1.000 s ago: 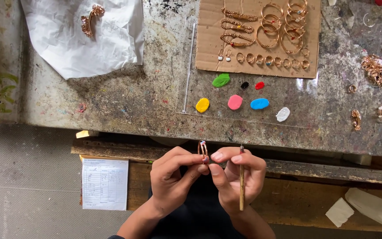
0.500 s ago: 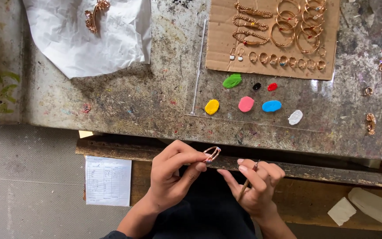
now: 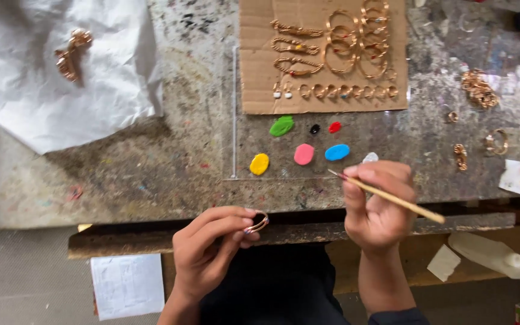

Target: Applying colored paint to small jewelry components using a fine-tipped brush.

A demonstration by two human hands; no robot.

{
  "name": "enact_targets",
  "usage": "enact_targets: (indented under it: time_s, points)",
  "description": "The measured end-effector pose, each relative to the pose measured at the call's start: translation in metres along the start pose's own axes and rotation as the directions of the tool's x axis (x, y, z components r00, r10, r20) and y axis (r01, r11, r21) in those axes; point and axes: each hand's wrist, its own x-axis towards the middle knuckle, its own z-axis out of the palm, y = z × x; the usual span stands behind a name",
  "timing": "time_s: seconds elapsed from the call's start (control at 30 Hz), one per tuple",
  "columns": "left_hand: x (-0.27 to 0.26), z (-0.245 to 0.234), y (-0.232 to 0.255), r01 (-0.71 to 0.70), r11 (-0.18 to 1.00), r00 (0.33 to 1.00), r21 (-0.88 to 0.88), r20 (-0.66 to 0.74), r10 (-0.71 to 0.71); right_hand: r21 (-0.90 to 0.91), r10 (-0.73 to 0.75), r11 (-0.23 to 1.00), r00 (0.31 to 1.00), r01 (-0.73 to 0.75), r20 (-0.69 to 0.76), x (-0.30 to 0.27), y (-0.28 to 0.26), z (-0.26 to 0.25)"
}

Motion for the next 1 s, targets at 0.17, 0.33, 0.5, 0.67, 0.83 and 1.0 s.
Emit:
enact_targets:
  time_s: [0.17,0.33,0.5,0.67,0.83,1.0]
  points:
    - [0.000,-0.001,-0.008,-0.006,0.996,1.000,0.091,-0.026,0.009,-0.174,0.073,0.983,0.994,-0.058,0.081,0.031,0.004,0.005]
    - [-0.007,-0.003,-0.022,-0.027,0.980,0.998,0.196,-0.049,0.037,-0.222,0.076,0.974,0.990,-0.048,0.120,0.052,0.004,0.018]
    - [-0.009,0.001,-0.029,-0.013,0.983,0.993,0.184,-0.111,0.034,-0.229,0.035,0.973,0.984,0.007,0.176,0.057,0.012,0.024]
    - [-0.006,0.005,-0.029,0.006,0.982,0.987,0.188,-0.158,0.024,-0.246,0.040,0.969,0.982,0.007,0.183,0.057,0.013,0.025]
    - [-0.002,0.009,-0.026,0.042,0.990,0.979,0.136,-0.203,-0.013,-0.231,0.035,0.973,0.980,0.011,0.195,0.058,0.013,0.026]
    - [0.005,0.012,-0.025,0.038,0.991,0.971,0.131,-0.239,-0.005,-0.202,0.037,0.979,0.990,-0.009,0.134,0.050,0.014,0.024]
